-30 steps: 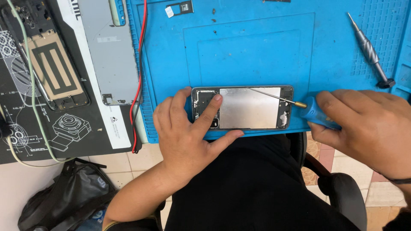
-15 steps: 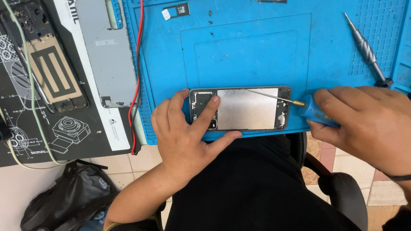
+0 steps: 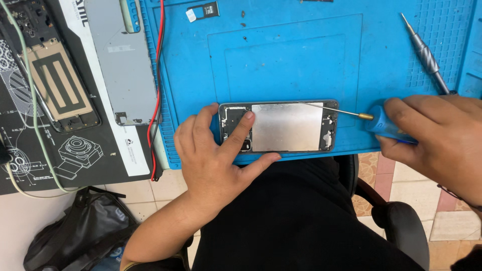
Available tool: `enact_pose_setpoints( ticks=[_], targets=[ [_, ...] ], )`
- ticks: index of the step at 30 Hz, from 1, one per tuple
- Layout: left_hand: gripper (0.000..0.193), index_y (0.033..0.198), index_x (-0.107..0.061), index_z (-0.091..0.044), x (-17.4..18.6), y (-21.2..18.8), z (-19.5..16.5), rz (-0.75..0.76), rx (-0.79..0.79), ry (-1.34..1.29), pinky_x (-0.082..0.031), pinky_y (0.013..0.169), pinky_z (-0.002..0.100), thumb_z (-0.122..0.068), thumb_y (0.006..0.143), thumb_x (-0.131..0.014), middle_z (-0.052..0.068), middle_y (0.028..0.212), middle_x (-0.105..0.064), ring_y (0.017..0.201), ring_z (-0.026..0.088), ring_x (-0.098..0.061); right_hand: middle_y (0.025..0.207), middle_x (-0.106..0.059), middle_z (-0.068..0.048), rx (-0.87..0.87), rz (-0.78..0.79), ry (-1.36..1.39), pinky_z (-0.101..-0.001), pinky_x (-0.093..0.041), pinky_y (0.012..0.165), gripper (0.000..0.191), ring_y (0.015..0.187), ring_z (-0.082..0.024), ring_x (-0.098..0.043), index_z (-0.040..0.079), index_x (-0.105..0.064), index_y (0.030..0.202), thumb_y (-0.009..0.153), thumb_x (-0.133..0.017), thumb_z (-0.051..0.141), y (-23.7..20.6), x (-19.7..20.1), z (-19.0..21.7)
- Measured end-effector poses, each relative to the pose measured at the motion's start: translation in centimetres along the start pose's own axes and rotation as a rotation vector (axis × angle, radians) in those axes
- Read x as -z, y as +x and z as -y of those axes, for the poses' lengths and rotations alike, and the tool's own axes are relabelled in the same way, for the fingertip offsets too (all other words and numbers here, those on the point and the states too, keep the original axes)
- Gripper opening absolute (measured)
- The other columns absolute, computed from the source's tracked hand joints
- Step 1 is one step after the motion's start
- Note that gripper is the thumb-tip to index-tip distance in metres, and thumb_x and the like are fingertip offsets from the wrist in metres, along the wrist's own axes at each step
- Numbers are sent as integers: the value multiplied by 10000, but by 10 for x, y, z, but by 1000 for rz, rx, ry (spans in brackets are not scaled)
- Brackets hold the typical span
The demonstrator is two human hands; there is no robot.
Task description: The person uses a screwdriver to remove screws from a disassembled smartphone placed on a blue work mat. They then use a blue electric screwdriver to continue removing screws from the phone's frame and place the removed screws on the mat.
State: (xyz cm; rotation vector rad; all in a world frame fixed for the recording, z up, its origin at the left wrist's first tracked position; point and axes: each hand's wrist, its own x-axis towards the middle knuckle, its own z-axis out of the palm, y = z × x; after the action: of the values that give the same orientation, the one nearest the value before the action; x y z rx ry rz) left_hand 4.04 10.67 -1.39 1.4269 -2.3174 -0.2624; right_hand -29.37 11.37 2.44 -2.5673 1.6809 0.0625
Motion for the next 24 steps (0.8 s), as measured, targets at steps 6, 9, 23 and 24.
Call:
enact_pose_setpoints(
  ticks=[6,9,23,24],
  targets=[
    [766,1441,-595,-225,-1,1,0,-9,3,-17,-362,1037,552,-679,861,-806,247,1404,-462,1230,410,-448,902,-696,-92,-28,-48,85,-340,-544,624,452,681,-233,-666,34,-707,1084,695,-884,182,-4,-6,-8],
    [767,1450,-591,-231,-1,0,0,-9,3,-13,-364,1033,550,-678,865,-808,243,1399,-466,1220,411,-448,911,-694,-90,-15,-67,96,-347,-539,625,442,696,-238,-672,34,-701,1085,707,-882,176,-4,-4,-7],
    [791,1471,-574,-247,-2,0,-1,-4,1,-14,-360,1035,549,-686,856,-811,256,1395,-472,1224,415,-449,883,-716,-86,23,-59,-14,-334,-539,608,515,670,-214,-675,41,-731,1067,620,-896,238,9,6,-2],
    [794,1469,-575,-246,-2,0,-1,-4,2,-15,-360,1038,550,-688,852,-811,255,1396,-472,1228,414,-450,889,-715,-83,22,-63,-7,-334,-538,617,500,681,-215,-675,44,-731,1069,636,-896,233,10,6,-2]
  ],
)
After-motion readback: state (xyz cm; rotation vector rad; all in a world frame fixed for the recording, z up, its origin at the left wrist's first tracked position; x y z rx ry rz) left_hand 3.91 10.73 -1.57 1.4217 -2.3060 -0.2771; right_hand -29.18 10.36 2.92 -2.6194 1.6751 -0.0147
